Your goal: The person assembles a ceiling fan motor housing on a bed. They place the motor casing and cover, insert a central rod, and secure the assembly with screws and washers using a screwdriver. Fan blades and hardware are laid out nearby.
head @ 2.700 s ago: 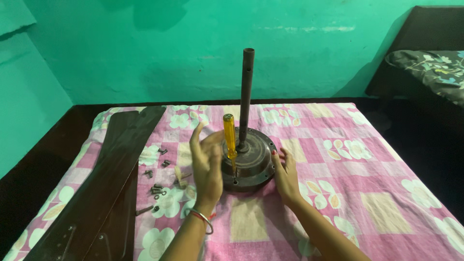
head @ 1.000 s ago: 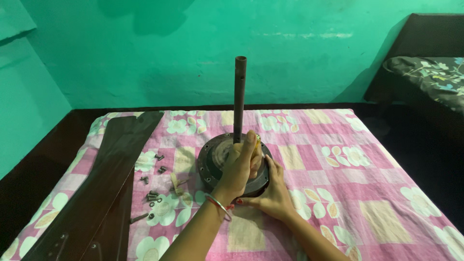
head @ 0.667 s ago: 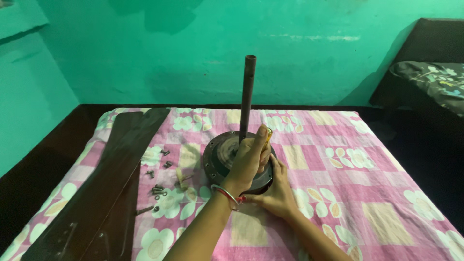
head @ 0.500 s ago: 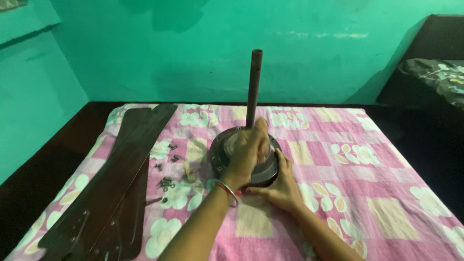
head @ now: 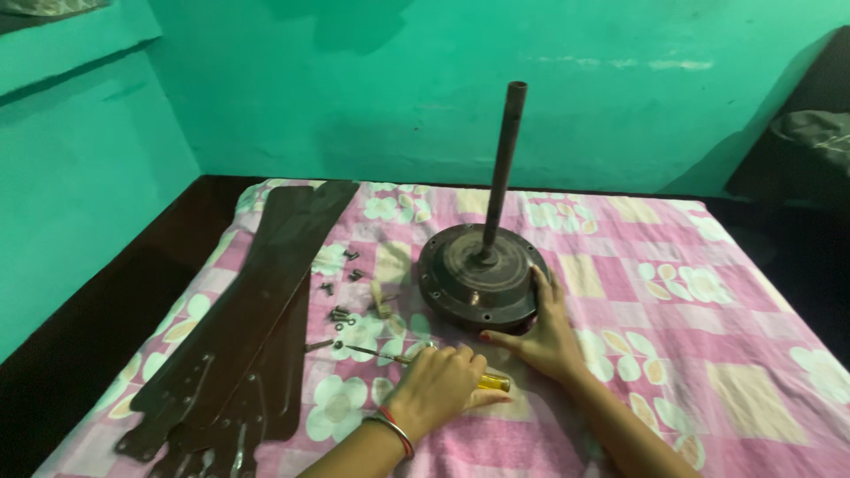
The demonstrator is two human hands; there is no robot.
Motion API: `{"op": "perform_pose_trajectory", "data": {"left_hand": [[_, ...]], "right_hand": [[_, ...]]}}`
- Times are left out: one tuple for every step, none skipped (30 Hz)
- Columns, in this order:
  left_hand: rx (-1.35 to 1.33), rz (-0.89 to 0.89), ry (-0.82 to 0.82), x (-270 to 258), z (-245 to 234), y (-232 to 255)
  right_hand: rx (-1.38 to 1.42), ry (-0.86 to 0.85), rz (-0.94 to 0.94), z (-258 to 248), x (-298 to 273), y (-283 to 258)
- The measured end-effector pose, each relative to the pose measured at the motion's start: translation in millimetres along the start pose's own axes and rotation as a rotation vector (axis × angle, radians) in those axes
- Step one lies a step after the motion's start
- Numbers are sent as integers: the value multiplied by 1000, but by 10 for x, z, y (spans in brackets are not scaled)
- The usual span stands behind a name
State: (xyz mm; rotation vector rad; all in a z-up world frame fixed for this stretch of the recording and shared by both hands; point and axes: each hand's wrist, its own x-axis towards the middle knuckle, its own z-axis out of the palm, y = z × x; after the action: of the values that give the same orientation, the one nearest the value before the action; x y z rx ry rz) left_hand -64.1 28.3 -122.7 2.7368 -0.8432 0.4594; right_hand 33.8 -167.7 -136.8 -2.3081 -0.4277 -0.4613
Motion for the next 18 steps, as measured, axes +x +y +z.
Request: {"op": "perform_pose_trajectory", "data": {"left_hand": [[6,17,55,-47,54,-50],[10,35,112,-80,91,-88],[36,64,137,-109,113,-108],[64,93,164,-130,121,-113],[91,121,191,-154,113,-116],[48,132,215,-188,90,-122],[4,144,240,-200,53,-147],[-40,154,266,-186,6,-192],[-86,82,220,-164,-50,-252],[-131,12,175,-136,-118,-331],[-177,-58,129,-109,-189,-427],[-222,-157,237,-89,-273,-567],[-267,-256,345,-83,-360,-736],[-282,-351,431,-71,-444,-926],[-297,-446,517,-68,-513,-1110],[-295,-598,475,-81,-570,-1283],[-293,-751,431,-118,-597,-1422],[-273,-772,443,-156,-586,-1515]], "right_hand": [[-38,17,-29,-11,-7,-28],[-80,35,-59,-30,-6,-54],[-104,50,-88,-38,-16,-82],[-129,66,-120,-46,-28,-105],[-153,81,-151,-48,-32,-123],[-166,86,-182,-50,-49,-134],[-178,91,-213,-51,-61,-140],[-192,95,-246,-36,-71,-152],[-207,105,-313,-20,-97,-169],[-222,116,-380,-25,-128,-187],[-236,128,-448,-26,-146,-214],[-257,135,-490,-19,-141,-252],[-278,142,-532,-15,-129,-296],[-298,148,-572,-4,-125,-352],[-267,138,-624,14,-94,-417],[-236,131,-676,41,-27,-492],[-204,124,-727,78,45,-578],[-155,48,-725,130,106,-678]]}}
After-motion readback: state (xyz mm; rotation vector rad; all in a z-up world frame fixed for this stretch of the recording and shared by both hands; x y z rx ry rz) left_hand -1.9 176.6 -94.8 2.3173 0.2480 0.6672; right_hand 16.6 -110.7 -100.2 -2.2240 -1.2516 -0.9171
